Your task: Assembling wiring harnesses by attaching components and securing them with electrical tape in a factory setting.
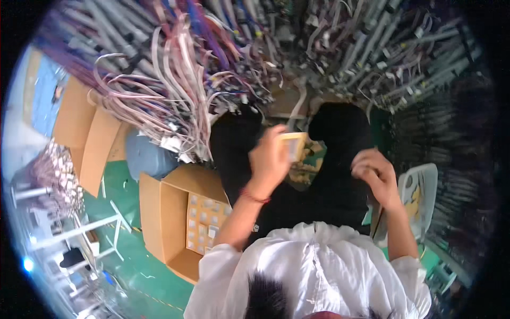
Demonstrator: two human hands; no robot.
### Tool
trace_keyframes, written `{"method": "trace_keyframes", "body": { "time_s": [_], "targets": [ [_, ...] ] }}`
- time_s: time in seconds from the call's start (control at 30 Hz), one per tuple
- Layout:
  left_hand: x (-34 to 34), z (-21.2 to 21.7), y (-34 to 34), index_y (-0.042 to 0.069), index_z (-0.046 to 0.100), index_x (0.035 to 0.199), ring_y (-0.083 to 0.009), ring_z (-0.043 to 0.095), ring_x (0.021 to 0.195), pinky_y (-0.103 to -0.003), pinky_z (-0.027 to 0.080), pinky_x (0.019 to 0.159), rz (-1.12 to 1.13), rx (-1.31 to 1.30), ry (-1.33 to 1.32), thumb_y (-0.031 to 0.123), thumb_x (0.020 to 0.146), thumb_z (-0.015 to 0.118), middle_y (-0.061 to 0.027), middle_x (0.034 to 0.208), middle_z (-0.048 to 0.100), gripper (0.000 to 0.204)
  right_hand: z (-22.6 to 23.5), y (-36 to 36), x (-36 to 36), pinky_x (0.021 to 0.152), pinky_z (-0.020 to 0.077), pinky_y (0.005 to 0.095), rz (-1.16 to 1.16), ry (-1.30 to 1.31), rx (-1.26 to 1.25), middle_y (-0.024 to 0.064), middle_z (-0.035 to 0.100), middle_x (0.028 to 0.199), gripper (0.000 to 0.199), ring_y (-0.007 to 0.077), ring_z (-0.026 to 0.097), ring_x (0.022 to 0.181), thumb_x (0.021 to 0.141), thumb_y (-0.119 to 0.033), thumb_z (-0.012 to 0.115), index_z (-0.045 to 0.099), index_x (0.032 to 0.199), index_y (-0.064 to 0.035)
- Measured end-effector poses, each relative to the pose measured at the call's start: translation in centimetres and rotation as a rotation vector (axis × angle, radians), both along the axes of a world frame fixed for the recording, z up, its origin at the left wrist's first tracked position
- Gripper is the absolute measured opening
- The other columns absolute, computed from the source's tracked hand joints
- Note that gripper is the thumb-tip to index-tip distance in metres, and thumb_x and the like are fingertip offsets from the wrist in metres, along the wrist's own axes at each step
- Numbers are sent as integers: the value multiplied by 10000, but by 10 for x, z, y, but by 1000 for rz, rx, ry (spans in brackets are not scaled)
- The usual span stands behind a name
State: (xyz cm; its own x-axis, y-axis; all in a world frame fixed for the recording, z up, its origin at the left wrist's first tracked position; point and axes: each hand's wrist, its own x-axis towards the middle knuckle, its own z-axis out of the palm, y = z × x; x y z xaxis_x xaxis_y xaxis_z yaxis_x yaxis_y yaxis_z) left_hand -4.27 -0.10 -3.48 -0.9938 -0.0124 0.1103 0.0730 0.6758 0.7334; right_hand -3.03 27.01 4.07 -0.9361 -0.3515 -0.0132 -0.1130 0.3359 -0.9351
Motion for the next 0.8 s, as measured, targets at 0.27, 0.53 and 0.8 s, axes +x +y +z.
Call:
{"method": "trace_keyframes", "body": {
  "time_s": [0.27, 0.53, 0.8],
  "targets": [
    [-8, -52, -8, 51, 359, 1391, -344, 333, 1344, -418, 309, 1077, -157, 24, -107, 275, 810, 680, -196, 1426, 374, 700, -116, -3, 12, 882, 417, 507, -348, 458, 632, 172, 459, 1215, 164, 408, 441, 1125, 858, -57, 579, 619, 1014, -89],
    [-57, -36, -74, -10, 524, 1161, -153, 595, 933, -288, 504, 859, 506, 1019, 87, 59, 853, 656, -63, 1031, 610, 342, -112, -11, 9, 941, 386, 517, -341, 484, 707, 167, 450, 1262, 231, 419, 425, 1166, 827, -80, 600, 607, 1058, -87],
    [-61, -18, -50, 18, 543, 1081, -143, 599, 850, -278, 527, 785, 503, 1238, 216, 22, 832, 675, -57, 974, 593, 282, -84, -20, 8, 963, 378, 496, -339, 534, 717, 186, 437, 1309, 417, 406, 432, 1179, 739, -63, 647, 598, 1152, -95]
  ]
}}
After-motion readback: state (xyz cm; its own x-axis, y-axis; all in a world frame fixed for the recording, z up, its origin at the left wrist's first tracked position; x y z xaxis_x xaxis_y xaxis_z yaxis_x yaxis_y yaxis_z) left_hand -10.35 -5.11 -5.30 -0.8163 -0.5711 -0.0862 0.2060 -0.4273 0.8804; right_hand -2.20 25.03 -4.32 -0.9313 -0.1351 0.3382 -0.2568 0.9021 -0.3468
